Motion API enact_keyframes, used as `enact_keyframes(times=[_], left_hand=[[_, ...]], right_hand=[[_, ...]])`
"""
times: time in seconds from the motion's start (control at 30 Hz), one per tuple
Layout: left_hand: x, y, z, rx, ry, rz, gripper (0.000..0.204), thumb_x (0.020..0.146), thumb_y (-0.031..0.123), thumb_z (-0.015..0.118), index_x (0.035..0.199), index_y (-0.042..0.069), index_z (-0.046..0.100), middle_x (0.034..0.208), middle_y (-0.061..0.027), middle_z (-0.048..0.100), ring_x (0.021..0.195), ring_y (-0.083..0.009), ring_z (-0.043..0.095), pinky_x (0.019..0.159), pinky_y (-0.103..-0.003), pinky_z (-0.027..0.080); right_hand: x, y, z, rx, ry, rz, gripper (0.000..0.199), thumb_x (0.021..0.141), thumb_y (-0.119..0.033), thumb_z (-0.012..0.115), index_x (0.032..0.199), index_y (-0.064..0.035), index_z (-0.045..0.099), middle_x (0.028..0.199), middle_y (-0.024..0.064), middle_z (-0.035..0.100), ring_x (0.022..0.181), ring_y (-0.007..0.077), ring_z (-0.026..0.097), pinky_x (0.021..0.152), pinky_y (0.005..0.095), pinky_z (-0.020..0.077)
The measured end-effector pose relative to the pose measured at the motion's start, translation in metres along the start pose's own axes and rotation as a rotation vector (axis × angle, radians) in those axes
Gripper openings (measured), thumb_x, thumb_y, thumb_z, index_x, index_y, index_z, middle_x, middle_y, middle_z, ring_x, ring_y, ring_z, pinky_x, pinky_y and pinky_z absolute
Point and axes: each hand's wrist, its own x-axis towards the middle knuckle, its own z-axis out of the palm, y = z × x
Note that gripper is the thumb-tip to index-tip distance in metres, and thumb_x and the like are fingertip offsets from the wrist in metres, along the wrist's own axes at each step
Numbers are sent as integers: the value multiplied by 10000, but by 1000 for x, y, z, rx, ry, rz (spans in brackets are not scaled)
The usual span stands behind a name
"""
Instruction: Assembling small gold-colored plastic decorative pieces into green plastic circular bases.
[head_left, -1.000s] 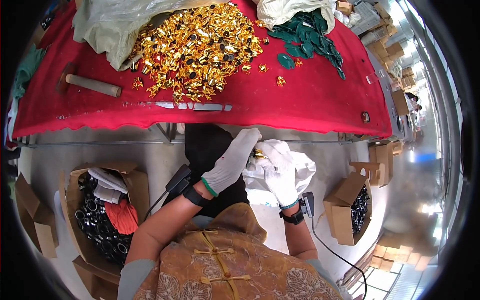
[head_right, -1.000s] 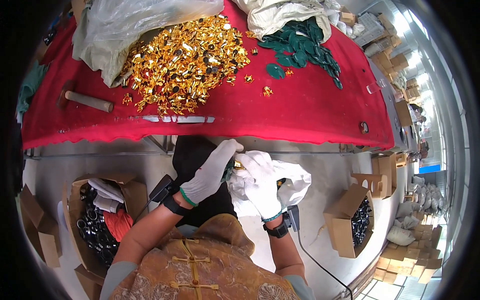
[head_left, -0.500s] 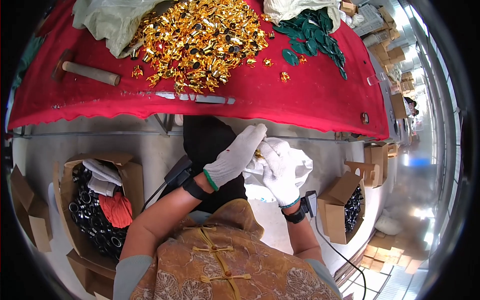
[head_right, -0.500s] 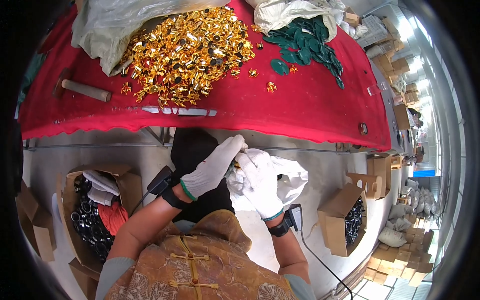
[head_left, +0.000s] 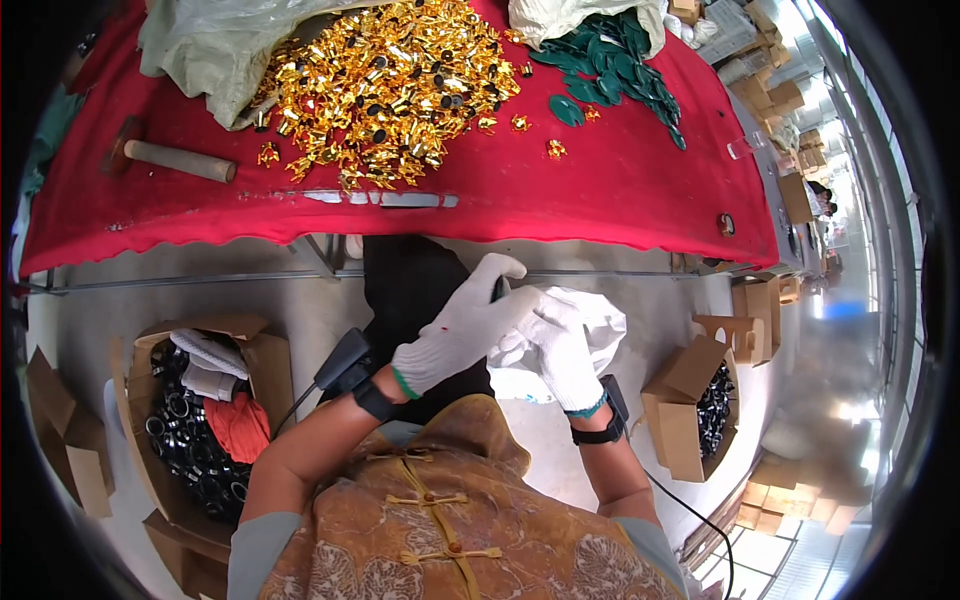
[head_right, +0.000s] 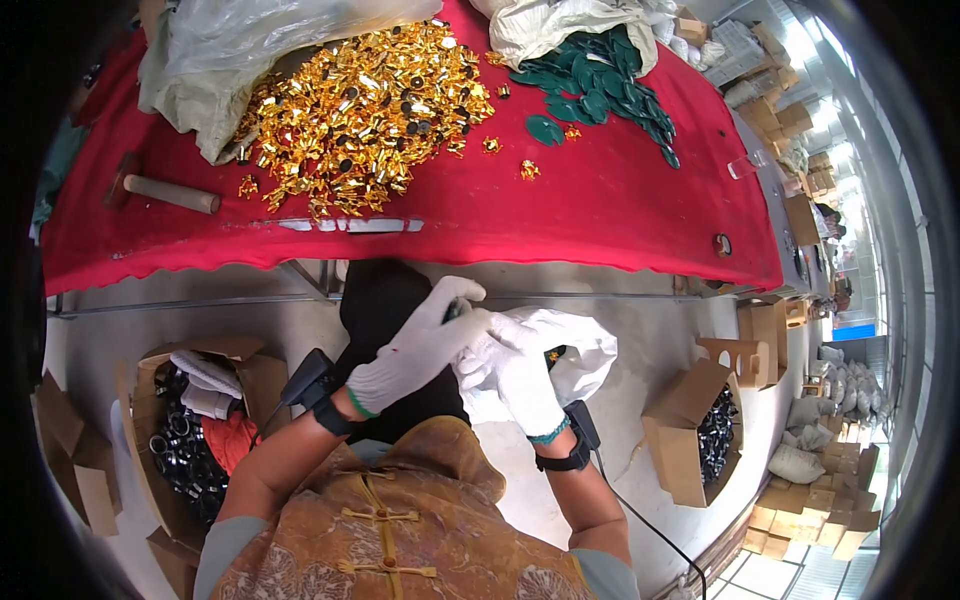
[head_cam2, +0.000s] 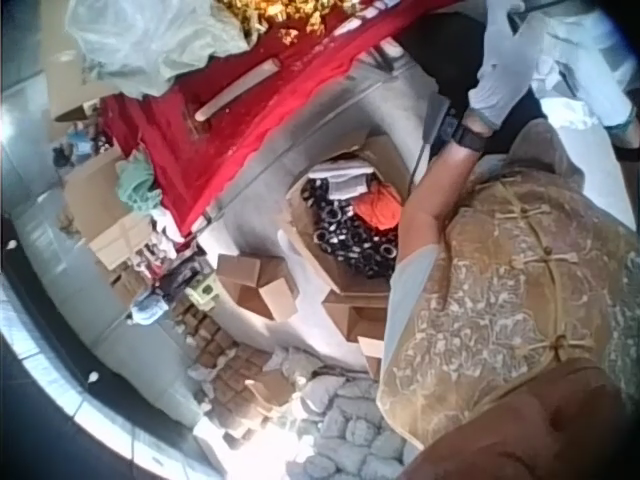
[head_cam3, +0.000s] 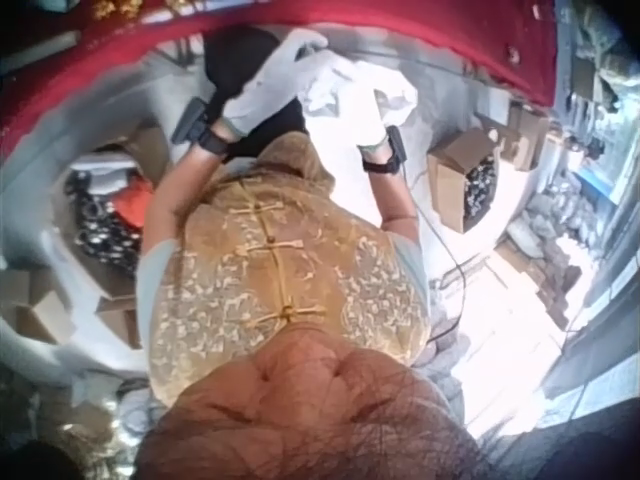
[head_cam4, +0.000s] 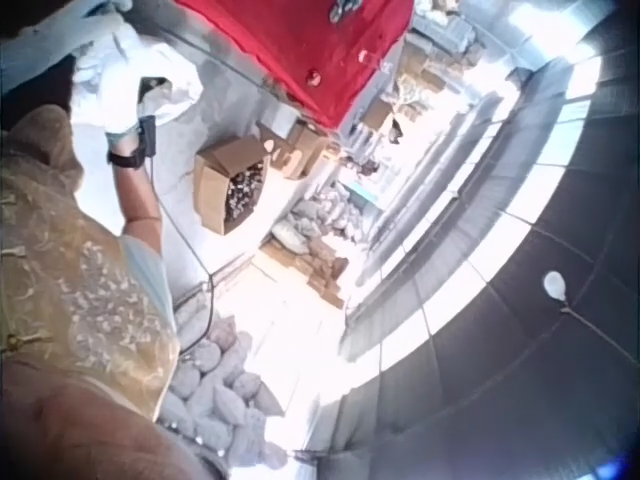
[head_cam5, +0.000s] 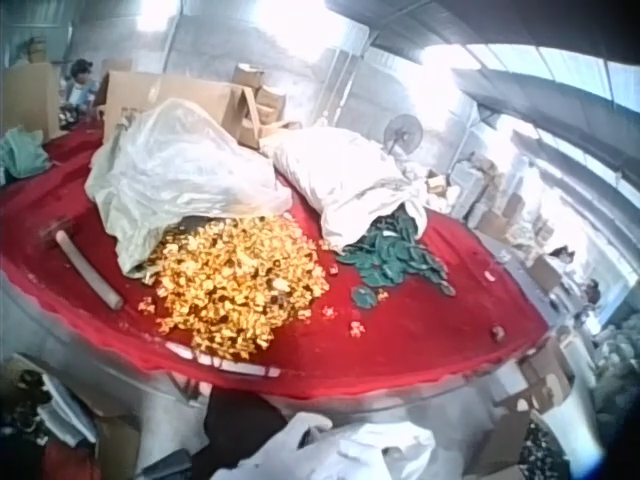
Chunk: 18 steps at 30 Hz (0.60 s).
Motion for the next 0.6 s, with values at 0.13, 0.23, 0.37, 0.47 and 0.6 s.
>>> enact_keyframes(times=[0.13, 0.23, 0.37, 0.47, 0.6], left_hand=[[-31, 31, -37, -668, 70, -351, 300, 1109, 318, 468, 1251, 82, 588, 1032, -19, 644, 900, -101, 633, 742, -266, 524], [-61, 22, -61, -881, 106, -451, 338, 1110, 375, 464, 1215, 96, 622, 1031, -28, 678, 839, -135, 666, 647, -277, 545], [-94, 24, -84, -926, 98, -613, 386, 1088, 423, 517, 1201, 76, 644, 935, -37, 690, 717, -142, 653, 549, -261, 505], [-114, 23, -96, -984, 166, -669, 428, 1073, 458, 541, 1205, 64, 648, 904, -43, 687, 690, -138, 640, 530, -262, 493], [-133, 7, -105, -793, 295, -635, 430, 1066, 458, 554, 1216, 64, 637, 917, -41, 673, 717, -136, 631, 559, -269, 498]], right_hand=[[0, -58, 31, -615, 33, -439, 464, 819, -171, 783, 1212, -20, 590, 869, 139, 610, 712, 313, 626, 643, 395, 517], [13, -60, 56, -686, -121, -808, 476, 758, -206, 815, 1139, -32, 590, 873, 120, 600, 730, 337, 627, 645, 424, 511], [10, -47, 82, -770, -381, -865, 302, 839, -172, 711, 1091, -74, 574, 843, 92, 591, 738, 308, 645, 617, 424, 498], [4, -39, 105, -755, -436, -836, 263, 877, -167, 670, 1106, -74, 578, 813, 71, 594, 708, 281, 652, 598, 412, 503], [-5, -28, 136, -791, -470, -662, 242, 894, -236, 695, 1044, -75, 594, 784, 79, 611, 665, 271, 666, 564, 403, 509]])
